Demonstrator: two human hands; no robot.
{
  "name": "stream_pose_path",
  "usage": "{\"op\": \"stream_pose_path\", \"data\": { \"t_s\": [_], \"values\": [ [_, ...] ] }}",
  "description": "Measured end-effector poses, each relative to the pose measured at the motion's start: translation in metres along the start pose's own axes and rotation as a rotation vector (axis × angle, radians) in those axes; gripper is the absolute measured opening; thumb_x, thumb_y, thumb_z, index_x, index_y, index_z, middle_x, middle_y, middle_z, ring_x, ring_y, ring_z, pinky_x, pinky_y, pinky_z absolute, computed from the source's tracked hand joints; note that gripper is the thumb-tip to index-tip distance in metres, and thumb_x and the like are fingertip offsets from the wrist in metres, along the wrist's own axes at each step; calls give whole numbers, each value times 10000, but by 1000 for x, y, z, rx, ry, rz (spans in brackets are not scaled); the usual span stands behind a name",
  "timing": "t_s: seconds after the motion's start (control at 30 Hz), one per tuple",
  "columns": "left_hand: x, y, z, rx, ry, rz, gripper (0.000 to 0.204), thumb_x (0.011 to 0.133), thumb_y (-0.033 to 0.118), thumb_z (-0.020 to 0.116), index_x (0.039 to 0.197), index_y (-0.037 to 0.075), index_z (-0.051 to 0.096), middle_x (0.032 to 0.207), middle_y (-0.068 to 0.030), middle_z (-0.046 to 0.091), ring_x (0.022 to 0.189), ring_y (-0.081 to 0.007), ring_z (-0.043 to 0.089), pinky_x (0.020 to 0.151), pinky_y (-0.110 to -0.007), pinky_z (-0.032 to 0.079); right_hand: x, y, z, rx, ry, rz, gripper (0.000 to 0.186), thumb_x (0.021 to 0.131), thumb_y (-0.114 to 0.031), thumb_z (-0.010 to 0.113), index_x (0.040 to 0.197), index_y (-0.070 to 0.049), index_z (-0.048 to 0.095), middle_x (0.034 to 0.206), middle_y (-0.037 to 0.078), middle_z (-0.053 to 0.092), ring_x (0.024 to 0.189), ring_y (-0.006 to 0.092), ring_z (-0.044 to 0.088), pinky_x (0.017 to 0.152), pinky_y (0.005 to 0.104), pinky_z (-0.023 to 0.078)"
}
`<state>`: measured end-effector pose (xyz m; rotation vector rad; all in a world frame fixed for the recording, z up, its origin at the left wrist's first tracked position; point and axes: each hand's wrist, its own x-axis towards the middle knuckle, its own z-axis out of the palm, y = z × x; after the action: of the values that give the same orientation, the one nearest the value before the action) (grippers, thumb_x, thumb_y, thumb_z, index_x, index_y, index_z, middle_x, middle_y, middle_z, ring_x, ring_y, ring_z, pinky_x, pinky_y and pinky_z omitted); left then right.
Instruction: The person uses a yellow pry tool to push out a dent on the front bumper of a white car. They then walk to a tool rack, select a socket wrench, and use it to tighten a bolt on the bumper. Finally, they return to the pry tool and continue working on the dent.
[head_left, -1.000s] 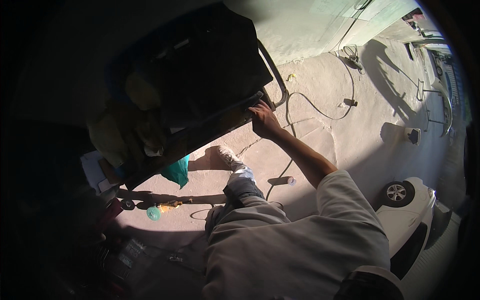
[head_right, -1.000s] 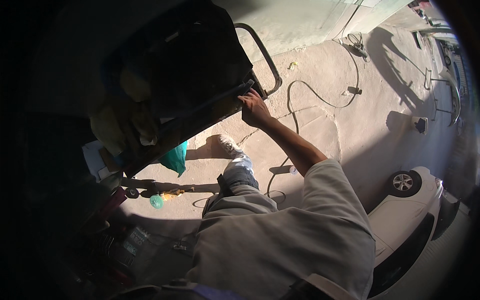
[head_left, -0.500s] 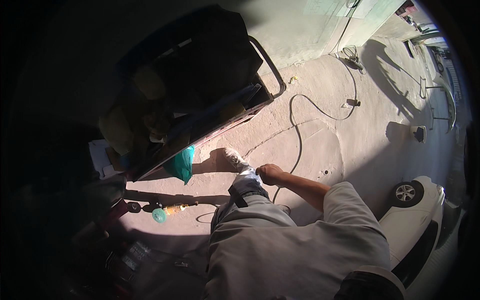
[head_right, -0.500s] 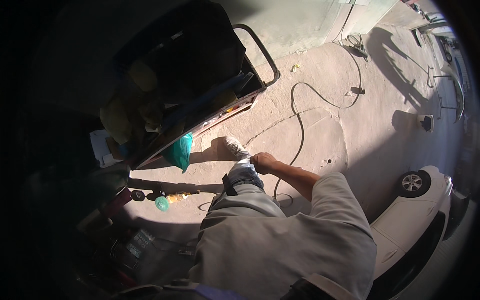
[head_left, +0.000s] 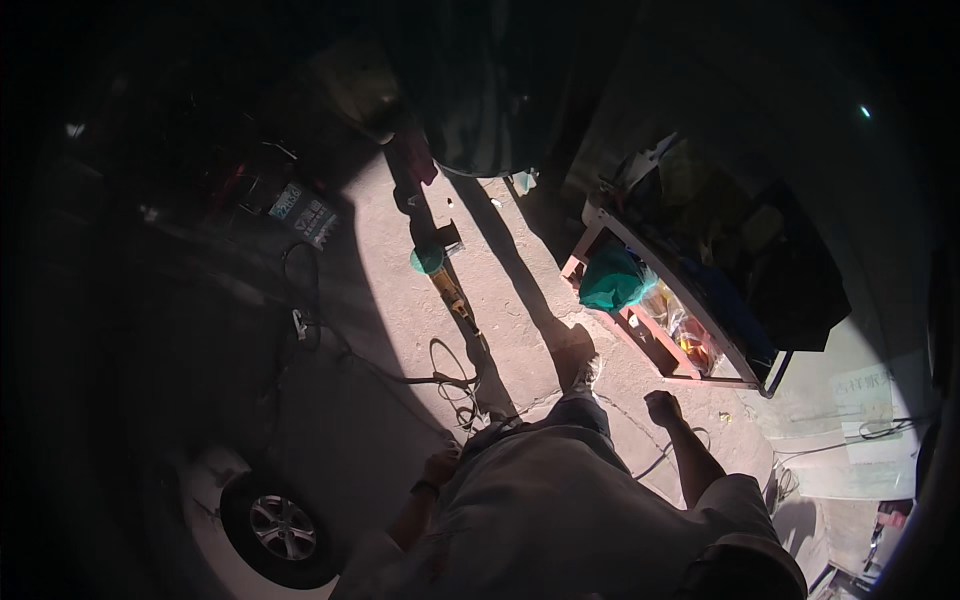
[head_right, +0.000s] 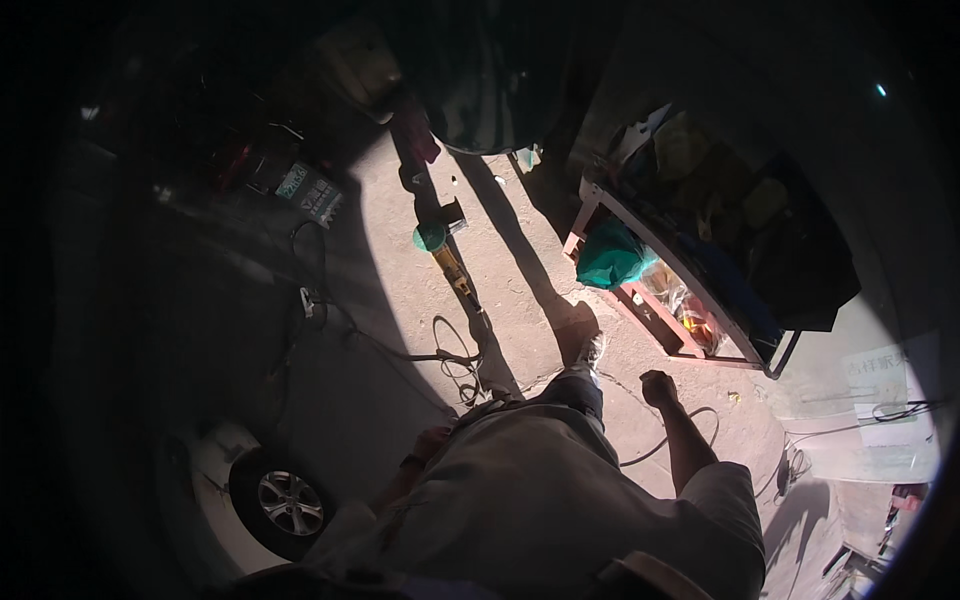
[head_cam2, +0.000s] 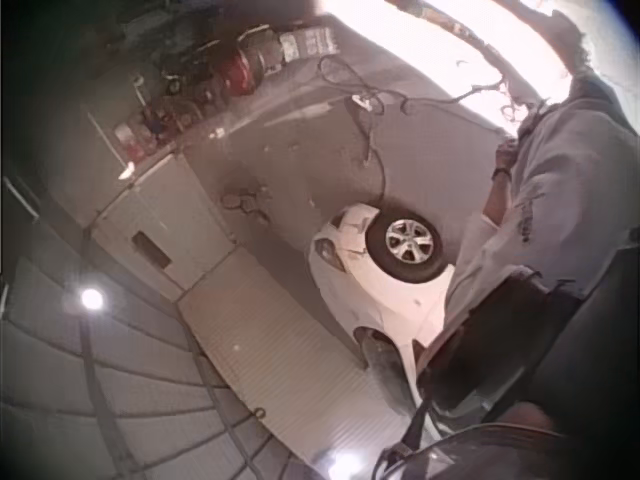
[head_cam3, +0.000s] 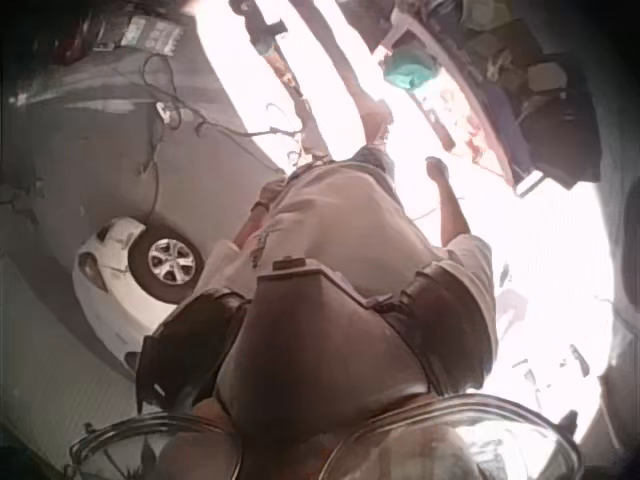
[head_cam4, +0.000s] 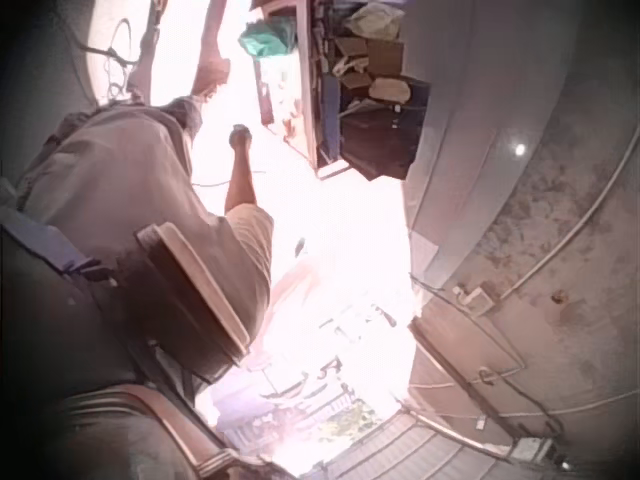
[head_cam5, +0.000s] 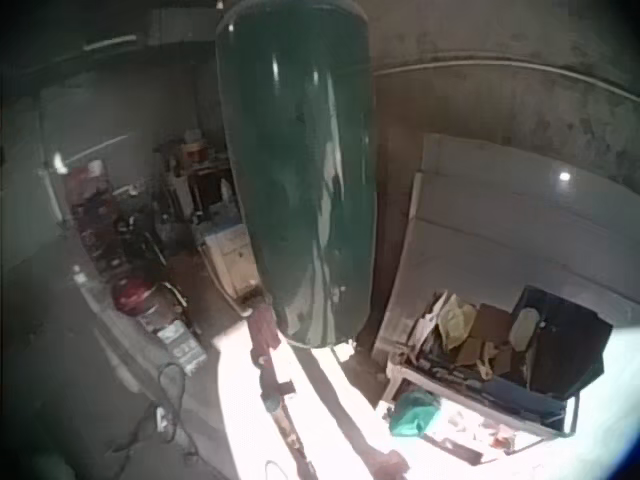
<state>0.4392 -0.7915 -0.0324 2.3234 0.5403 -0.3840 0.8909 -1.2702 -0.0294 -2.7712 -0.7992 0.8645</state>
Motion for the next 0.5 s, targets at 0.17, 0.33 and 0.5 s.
{"op": "stream_pose_path", "data": {
  "t_s": [0.17,0.33,0.5],
  "values": [
    [-107,-59,40,-565,245,-772,293,990,288,586,839,83,732,733,-145,671,675,-292,652,662,-453,522,23,-87,17,-228,-240,-753,261,853,-201,598,1015,-112,782,1032,105,768,982,294,726,880,419,590],
    [-186,-83,99,-811,251,-1129,325,1032,284,510,848,46,636,854,-132,644,774,-266,573,747,-474,446,90,-231,-17,-286,-491,-610,247,939,-252,597,1072,-147,776,1089,126,758,1013,317,719,915,411,571],
    [-196,-67,136,-660,9,-1064,287,990,271,497,1109,120,711,1146,-127,726,1066,-336,689,940,-486,551,227,-329,-41,90,-597,-253,209,939,-192,636,1057,-87,773,1059,95,775,987,251,738,893,356,582]
  ]
}}
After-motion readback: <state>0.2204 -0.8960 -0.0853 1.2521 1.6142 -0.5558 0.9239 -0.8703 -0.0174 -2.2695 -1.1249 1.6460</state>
